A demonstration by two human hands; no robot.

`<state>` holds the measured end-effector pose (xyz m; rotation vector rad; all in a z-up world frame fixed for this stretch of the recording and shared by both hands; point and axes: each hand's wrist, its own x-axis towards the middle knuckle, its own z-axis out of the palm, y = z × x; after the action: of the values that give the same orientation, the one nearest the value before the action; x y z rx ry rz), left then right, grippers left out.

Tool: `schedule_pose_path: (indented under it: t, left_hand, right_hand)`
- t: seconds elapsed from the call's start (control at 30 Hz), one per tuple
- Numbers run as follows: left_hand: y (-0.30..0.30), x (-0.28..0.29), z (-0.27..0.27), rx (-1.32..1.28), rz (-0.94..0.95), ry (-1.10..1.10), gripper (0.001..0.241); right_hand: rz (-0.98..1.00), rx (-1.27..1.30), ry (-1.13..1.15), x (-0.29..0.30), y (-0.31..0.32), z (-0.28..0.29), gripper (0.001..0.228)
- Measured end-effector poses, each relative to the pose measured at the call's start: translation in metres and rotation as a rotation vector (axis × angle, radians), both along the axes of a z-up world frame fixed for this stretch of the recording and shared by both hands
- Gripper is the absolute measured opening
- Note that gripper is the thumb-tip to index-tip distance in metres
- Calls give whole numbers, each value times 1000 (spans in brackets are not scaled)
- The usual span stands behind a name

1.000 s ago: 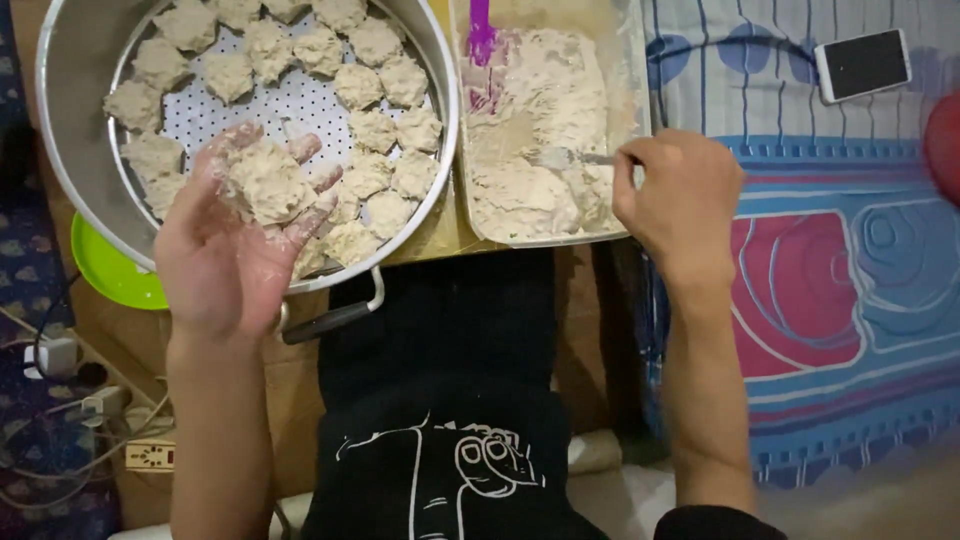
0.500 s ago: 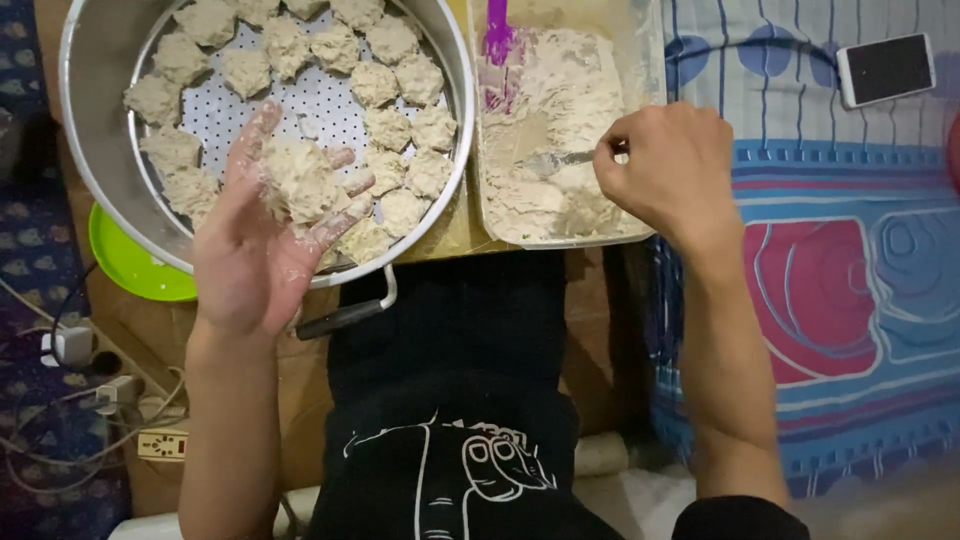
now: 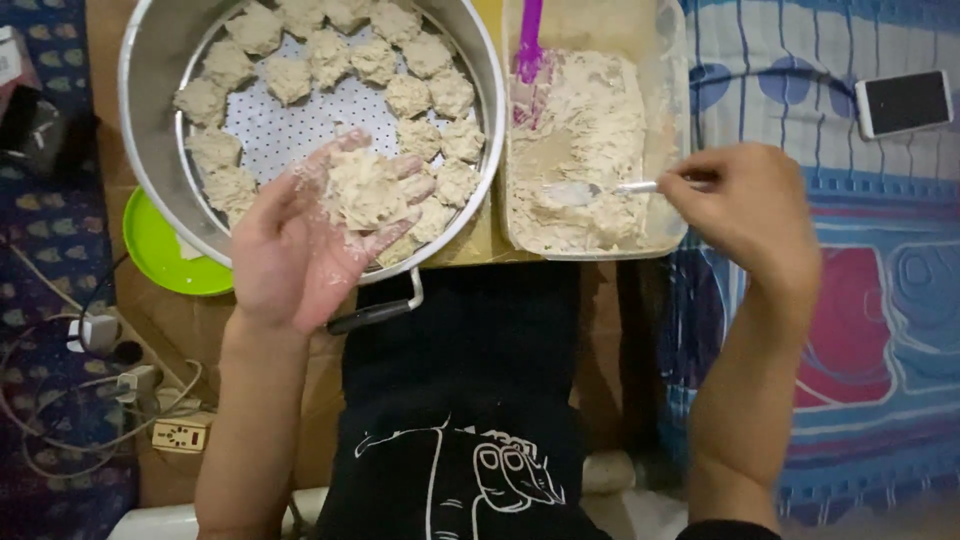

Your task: Preparing dumplings by scooping dough with a fork and placing it into a steamer basket.

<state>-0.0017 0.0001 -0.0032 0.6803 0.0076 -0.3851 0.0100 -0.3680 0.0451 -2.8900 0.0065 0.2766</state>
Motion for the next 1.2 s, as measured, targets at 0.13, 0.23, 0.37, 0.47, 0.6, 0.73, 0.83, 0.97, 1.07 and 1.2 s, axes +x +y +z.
schedule_pose_path:
  t: [0.13, 0.23, 0.37, 0.47, 0.6, 0.73, 0.83, 0.97, 1.07, 1.2]
  left_hand:
    - [-2, -3, 0, -90, -60, -83, 54]
    - [-6, -4, -1, -175, -81, -63, 56]
    - [-12, -10, -1, -287, -61, 88, 60]
    - [-14, -14, 1, -299, -18, 109, 58]
    - [-16, -15, 5, -275, 0, 125, 57]
    - [-19, -14, 3, -261, 43, 188, 54]
    - [-24, -10, 19, -170, 165, 339, 47]
    - [-24, -7, 13, -115, 245, 422, 43]
    - [-16, -6, 7, -377, 236, 278, 32]
    - [-13, -4, 13, -202, 384, 339, 46]
  right_hand:
    - [-102, 255, -184, -31, 2, 12, 19]
    - [-35, 414, -408, -52, 28, -3, 10]
    - [207, 632, -638, -65, 83, -27, 9]
    - [142, 617, -782, -72, 102, -65, 17]
    - [166, 664, -785, -76, 116, -83, 30]
    - [179, 654, -776, -76, 119, -87, 29]
    - [214, 610, -778, -76, 117, -83, 28]
    - [231, 540, -822, -76, 111, -80, 26]
    - [198, 518, -848, -82, 102, -80, 23]
    - [132, 554, -934, -84, 104, -77, 21]
